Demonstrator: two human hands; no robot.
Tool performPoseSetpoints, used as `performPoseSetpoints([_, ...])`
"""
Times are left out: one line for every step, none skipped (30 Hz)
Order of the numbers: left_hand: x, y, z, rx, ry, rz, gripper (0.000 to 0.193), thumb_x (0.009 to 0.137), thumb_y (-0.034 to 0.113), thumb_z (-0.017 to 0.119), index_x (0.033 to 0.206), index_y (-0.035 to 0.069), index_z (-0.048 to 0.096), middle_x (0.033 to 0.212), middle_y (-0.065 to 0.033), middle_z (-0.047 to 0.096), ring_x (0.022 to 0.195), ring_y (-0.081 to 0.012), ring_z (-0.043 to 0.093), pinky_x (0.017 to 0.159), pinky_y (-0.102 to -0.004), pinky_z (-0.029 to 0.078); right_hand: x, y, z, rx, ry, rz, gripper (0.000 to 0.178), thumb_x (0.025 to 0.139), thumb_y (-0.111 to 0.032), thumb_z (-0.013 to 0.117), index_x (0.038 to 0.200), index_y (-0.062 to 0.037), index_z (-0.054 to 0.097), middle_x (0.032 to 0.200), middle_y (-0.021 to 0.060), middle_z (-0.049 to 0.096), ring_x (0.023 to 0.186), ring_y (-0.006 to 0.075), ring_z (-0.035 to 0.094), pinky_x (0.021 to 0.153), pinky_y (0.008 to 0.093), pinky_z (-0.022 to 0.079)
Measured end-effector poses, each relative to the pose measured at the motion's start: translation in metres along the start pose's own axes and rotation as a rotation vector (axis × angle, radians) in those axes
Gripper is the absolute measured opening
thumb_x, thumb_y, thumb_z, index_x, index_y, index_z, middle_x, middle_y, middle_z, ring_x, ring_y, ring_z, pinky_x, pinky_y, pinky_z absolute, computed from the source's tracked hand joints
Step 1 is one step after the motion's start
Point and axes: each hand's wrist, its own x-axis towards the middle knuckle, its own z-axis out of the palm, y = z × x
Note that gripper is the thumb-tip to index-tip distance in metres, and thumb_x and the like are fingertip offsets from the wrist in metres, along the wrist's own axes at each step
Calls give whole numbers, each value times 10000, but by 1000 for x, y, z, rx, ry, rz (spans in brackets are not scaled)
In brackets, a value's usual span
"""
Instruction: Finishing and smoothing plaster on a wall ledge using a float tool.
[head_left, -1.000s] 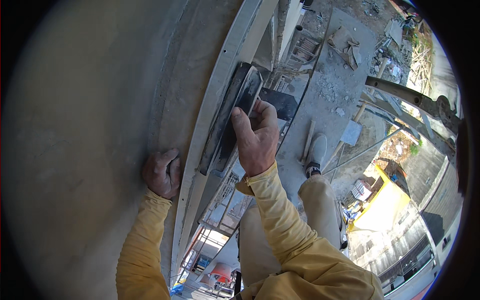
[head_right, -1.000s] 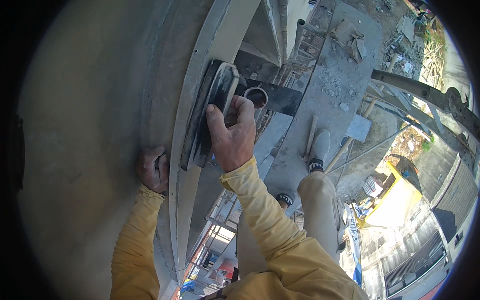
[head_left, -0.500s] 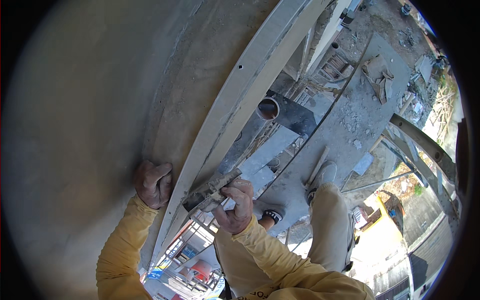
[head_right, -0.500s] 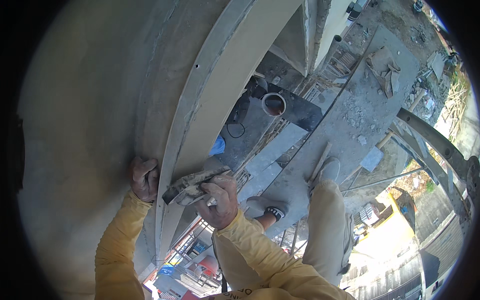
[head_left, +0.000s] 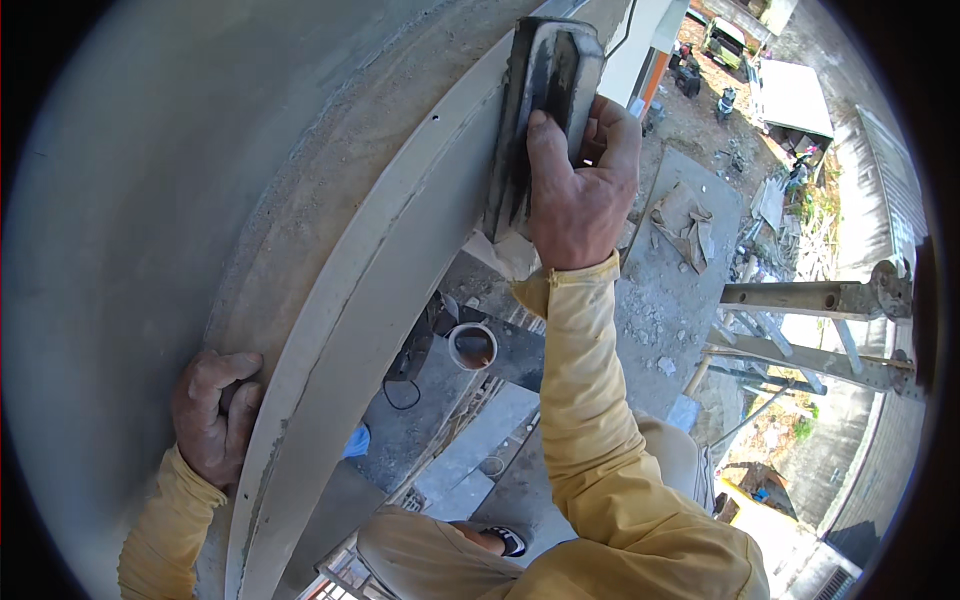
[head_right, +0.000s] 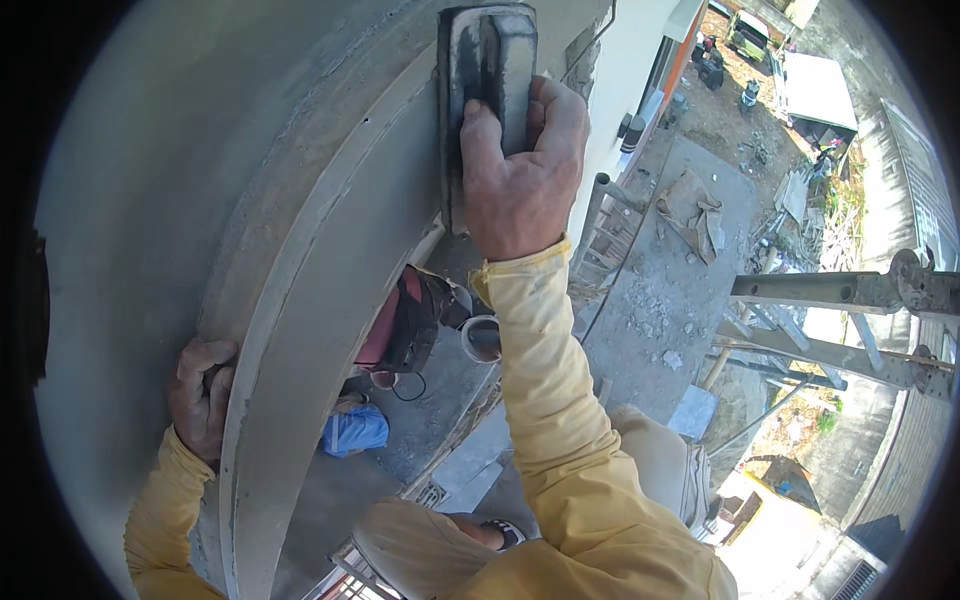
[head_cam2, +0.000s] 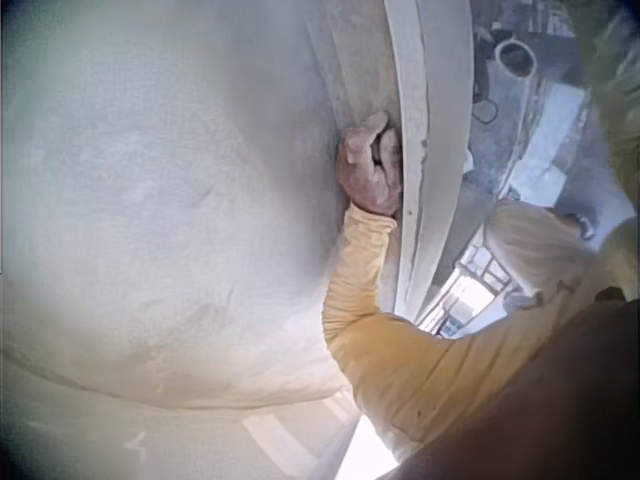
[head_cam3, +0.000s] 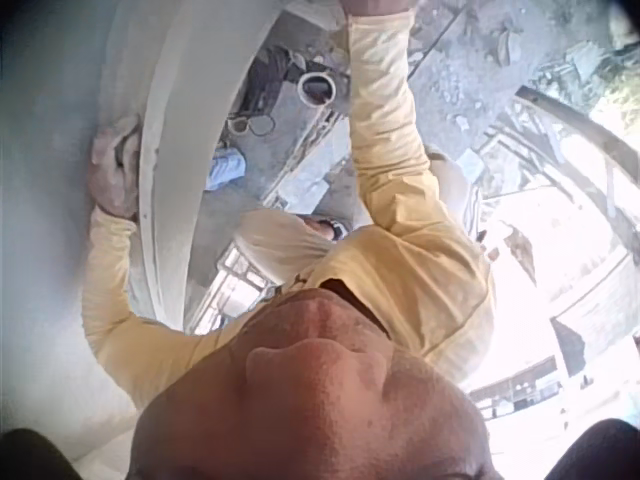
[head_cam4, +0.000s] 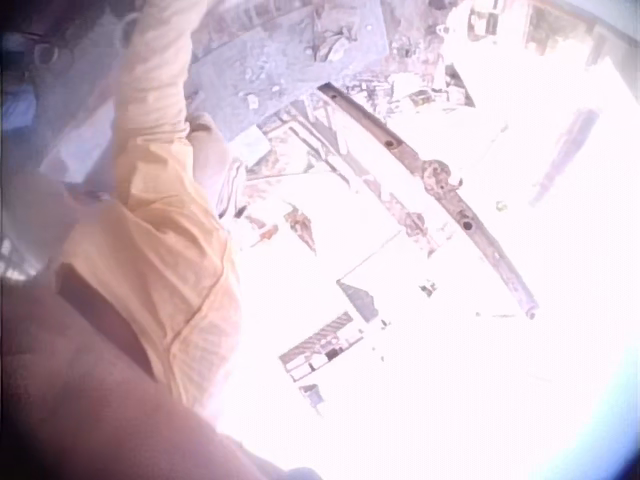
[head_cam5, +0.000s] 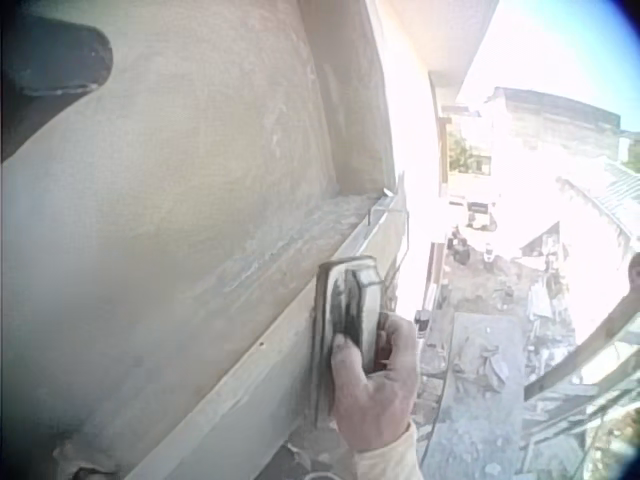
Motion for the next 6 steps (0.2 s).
performPoseSetpoints([-1, 0, 1, -18, -27, -47, 199, 955, 107, 639, 1144, 62, 596, 815, -94, 601, 631, -220, 507, 591, -358, 421, 17, 16, -2, -30, 10, -17, 440, 837, -189, 751, 1151, 67, 579, 1027, 209, 615, 920, 308, 619, 837, 394, 509])
performPoseSetpoints([-3, 0, 3, -32, -56, -99, 194, 957, 117, 644, 1136, 57, 602, 821, -103, 611, 643, -222, 522, 604, -356, 433, 32, 29, -3, -55, 18, -30, 446, 841, -200, 751, 1157, 67, 585, 1045, 222, 628, 936, 311, 633, 844, 394, 514])
performPoseSetpoints([-3, -1, 6, -48, -15, -96, 185, 961, 136, 650, 1119, 48, 612, 862, -126, 640, 702, -243, 586, 654, -349, 469, 48, 38, -5, -86, 7, 36, 451, 844, -210, 748, 1167, 63, 591, 1071, 240, 640, 971, 315, 647, 857, 392, 520])
performPoseSetpoints([-4, 0, 7, -40, 8, -86, 185, 961, 136, 650, 1119, 48, 612, 862, -126, 640, 702, -243, 586, 654, -349, 469, 58, 43, -8, -115, -5, 100, 457, 847, -221, 745, 1177, 59, 597, 1098, 257, 653, 1006, 319, 660, 869, 390, 526])
performPoseSetpoints([-4, 1, 6, -12, -3, -99, 199, 959, 140, 653, 1132, 50, 611, 897, -131, 659, 745, -265, 617, 687, -350, 487, 59, 48, -13, -68, 11, 119, 471, 856, -237, 757, 1189, 58, 600, 1032, 219, 686, 902, 258, 670, 801, 354, 540])
performPoseSetpoints([-4, 2, 3, 15, -13, -111, 212, 958, 143, 656, 1145, 52, 610, 931, -135, 678, 788, -287, 649, 720, -351, 504, 59, 49, -16, -20, 27, 135, 486, 866, -253, 768, 1201, 58, 602, 966, 181, 720, 797, 196, 679, 732, 319, 555])
